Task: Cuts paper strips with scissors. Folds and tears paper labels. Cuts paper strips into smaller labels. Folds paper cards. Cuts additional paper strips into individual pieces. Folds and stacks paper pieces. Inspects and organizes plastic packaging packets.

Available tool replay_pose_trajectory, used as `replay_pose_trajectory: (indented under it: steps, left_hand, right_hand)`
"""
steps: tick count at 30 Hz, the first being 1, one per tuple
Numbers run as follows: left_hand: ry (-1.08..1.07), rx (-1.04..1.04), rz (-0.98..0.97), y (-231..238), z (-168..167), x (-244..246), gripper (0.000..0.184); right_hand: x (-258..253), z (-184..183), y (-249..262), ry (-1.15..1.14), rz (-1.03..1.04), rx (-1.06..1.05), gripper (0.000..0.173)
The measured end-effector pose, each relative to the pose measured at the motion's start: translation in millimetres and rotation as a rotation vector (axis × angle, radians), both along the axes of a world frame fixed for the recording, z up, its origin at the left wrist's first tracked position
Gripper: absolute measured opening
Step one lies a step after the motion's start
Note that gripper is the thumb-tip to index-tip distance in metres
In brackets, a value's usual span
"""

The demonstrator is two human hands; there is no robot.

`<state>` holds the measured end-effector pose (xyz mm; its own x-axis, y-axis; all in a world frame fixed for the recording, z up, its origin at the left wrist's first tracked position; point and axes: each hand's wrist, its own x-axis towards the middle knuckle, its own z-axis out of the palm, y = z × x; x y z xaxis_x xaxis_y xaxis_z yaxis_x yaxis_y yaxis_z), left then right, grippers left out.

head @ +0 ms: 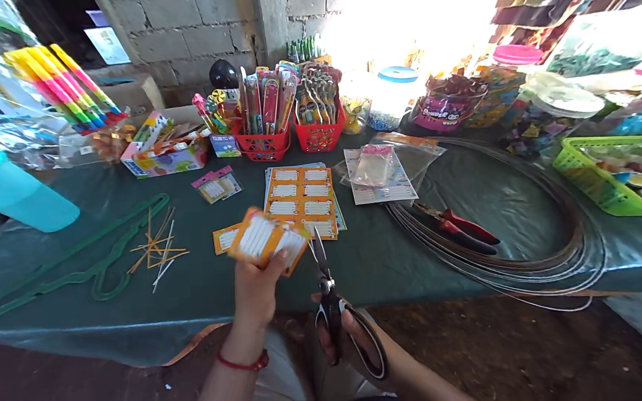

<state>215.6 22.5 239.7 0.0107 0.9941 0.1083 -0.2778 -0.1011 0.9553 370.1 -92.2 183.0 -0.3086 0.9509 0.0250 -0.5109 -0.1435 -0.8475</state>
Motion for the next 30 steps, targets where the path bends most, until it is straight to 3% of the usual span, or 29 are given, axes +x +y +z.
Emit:
replay_pose_trajectory:
  steps: [2,4,5,8,10,15,21,30]
  left_hand:
    - [0.129,0.045,-0.144,12,3,-20,0.099]
    - [0.205,0.105,-0.17,20,2,-34,0.11]
    - [0.243,0.151,-0.165,22,0,-41,0.102]
    - [0.322,0.265,-0.171,27,0,-57,0.05]
    - [0.342,0.302,-0.204,29,4,-65,0.038]
    - [0.328,0.356,-0.277,32,20,-71,0.032]
    - [0.457,0.384,-0.433,34,36,-57,0.035]
    - [0.44,0.38,-0.542,35,39,-37,0.035]
  right_hand:
    - [5,1,-2,-0.022,0.032,-0.052,0.08]
    - [9,1,-4,-0.069,0.025,-0.082,0.077]
    - [12,1,-5,-0.088,0.02,-0.088,0.075]
    - [20,0,-7,-0.176,0.013,-0.063,0.073]
    - [23,3,-11,-0.277,0.013,-0.038,0.076]
    - [29,2,-17,-0.4,0.032,0.089,0.079]
    - [32,12,-25,-0.401,0.02,0.147,0.08]
    - [38,16,-26,-0.4,0.026,0.165,0.075]
